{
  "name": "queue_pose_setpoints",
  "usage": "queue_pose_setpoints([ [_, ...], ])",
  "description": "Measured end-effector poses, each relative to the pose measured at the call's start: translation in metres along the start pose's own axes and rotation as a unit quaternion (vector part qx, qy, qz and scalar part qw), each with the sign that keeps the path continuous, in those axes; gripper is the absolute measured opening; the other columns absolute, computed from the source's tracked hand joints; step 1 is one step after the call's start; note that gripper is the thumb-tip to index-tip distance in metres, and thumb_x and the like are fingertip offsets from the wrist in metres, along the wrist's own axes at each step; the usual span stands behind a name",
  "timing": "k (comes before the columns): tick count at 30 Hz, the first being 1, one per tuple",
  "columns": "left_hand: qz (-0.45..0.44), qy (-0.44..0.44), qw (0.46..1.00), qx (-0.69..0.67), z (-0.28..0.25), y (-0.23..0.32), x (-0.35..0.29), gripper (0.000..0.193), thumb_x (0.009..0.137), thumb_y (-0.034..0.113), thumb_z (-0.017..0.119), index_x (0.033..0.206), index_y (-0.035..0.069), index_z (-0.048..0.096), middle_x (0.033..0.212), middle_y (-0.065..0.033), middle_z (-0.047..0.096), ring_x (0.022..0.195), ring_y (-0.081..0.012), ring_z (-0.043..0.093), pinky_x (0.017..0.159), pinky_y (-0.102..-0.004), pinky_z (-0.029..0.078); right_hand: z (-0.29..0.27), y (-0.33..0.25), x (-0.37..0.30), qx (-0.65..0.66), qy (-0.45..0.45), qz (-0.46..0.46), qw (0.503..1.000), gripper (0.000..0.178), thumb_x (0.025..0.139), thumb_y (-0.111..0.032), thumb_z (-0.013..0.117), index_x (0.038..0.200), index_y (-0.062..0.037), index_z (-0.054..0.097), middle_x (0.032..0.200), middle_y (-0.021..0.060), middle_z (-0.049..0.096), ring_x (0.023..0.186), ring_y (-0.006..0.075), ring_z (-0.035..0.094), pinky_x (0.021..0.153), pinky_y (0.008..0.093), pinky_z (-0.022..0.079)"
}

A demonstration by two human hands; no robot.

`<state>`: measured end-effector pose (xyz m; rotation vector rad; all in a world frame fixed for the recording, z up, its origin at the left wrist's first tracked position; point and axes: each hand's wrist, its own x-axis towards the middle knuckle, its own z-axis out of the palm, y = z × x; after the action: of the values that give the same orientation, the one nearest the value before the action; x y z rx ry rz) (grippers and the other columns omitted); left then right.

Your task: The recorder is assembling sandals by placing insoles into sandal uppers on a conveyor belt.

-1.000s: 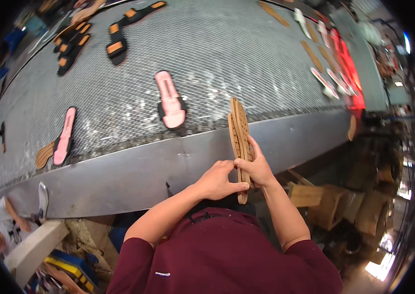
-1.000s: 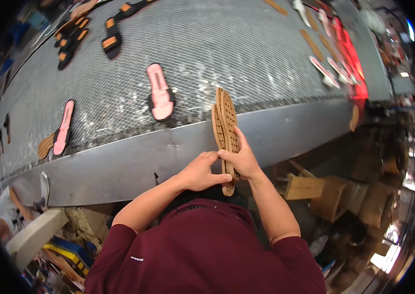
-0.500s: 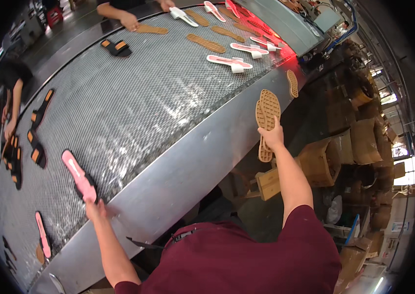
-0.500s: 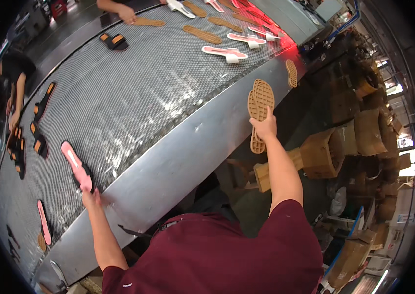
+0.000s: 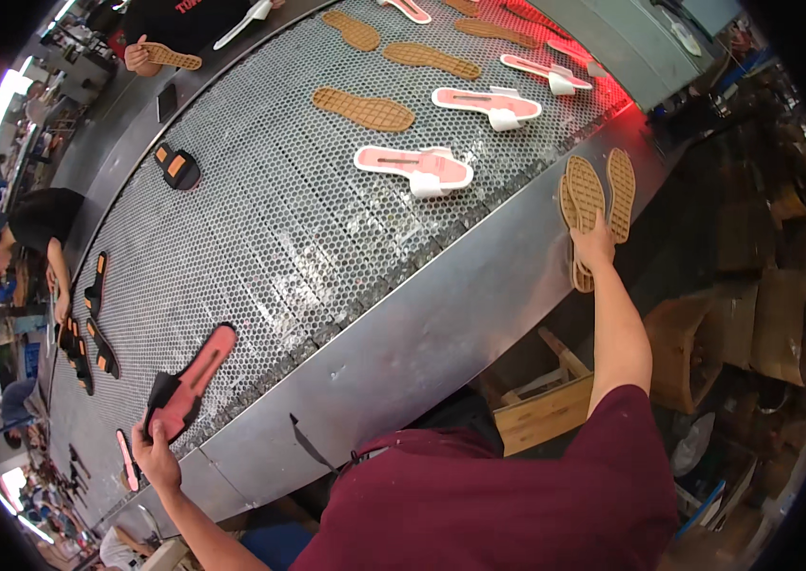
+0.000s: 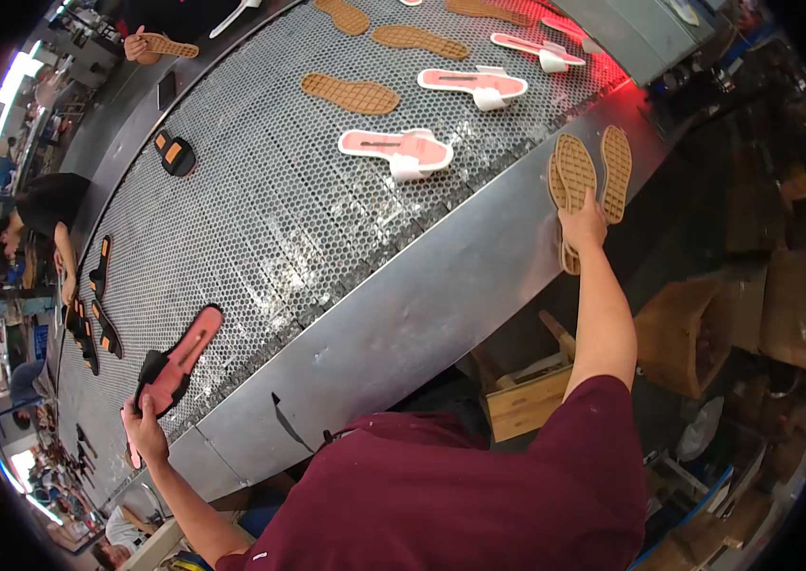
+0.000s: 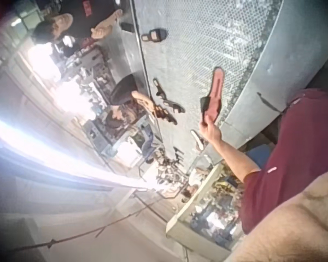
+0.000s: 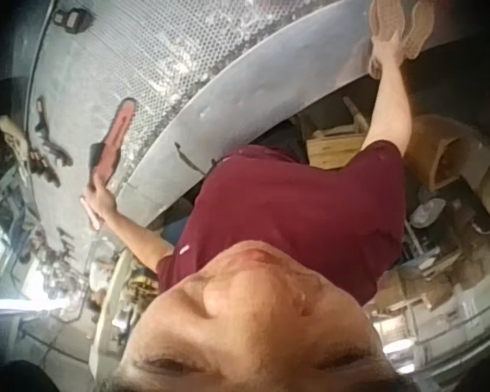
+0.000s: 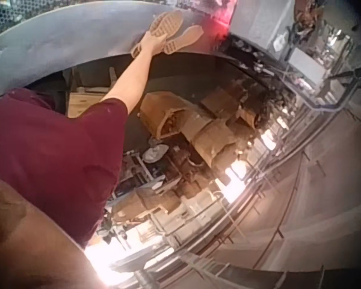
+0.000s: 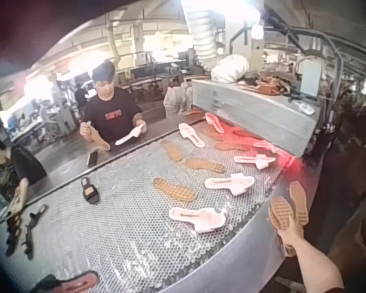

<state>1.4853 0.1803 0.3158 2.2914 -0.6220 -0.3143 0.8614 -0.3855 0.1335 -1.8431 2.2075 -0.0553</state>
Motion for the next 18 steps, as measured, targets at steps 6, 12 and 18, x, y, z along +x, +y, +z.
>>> queue_pose_setpoints([
  [6,-0.037,-0.004,0.932,-0.360,0.099,0.078,0.002,0.017,0.097,0.008,0.058,0.110,-0.002,0.059,0.101,-0.0065,0.064,0.092,-0.0144,0.060,0.087,-0.0285,0.048,-0.057,-0.001,-0.002,0.177,-0.012,-0.086,0.980,0.071,0.087,-0.022,0.062,0.150,-0.0053,0.034,0.142,0.0192,0.050,0.124,0.0316,0.053,0.103,0.0393,0.044],
  [12,-0.080,-0.124,0.818,-0.556,0.169,0.087,-0.004,0.022,0.088,0.008,0.063,0.108,-0.002,0.059,0.117,-0.0202,0.064,0.110,-0.0287,0.061,0.100,-0.0426,0.047,-0.090,-0.069,-0.044,0.672,-0.401,-0.077,0.618,0.054,0.090,-0.003,0.052,0.143,-0.0017,0.042,0.129,0.0201,0.057,0.108,0.0262,0.063,0.090,0.0391,0.054],
  [18,-0.127,-0.175,0.858,-0.466,0.234,0.087,-0.005,0.029,0.088,0.005,0.064,0.113,-0.007,0.059,0.106,-0.0167,0.068,0.093,-0.0248,0.068,0.087,-0.0364,0.054,-0.050,-0.147,-0.096,0.560,-0.504,-0.065,0.654,0.042,0.090,0.002,0.049,0.133,0.0003,0.051,0.117,0.0150,0.065,0.099,0.0231,0.067,0.087,0.0364,0.054],
])
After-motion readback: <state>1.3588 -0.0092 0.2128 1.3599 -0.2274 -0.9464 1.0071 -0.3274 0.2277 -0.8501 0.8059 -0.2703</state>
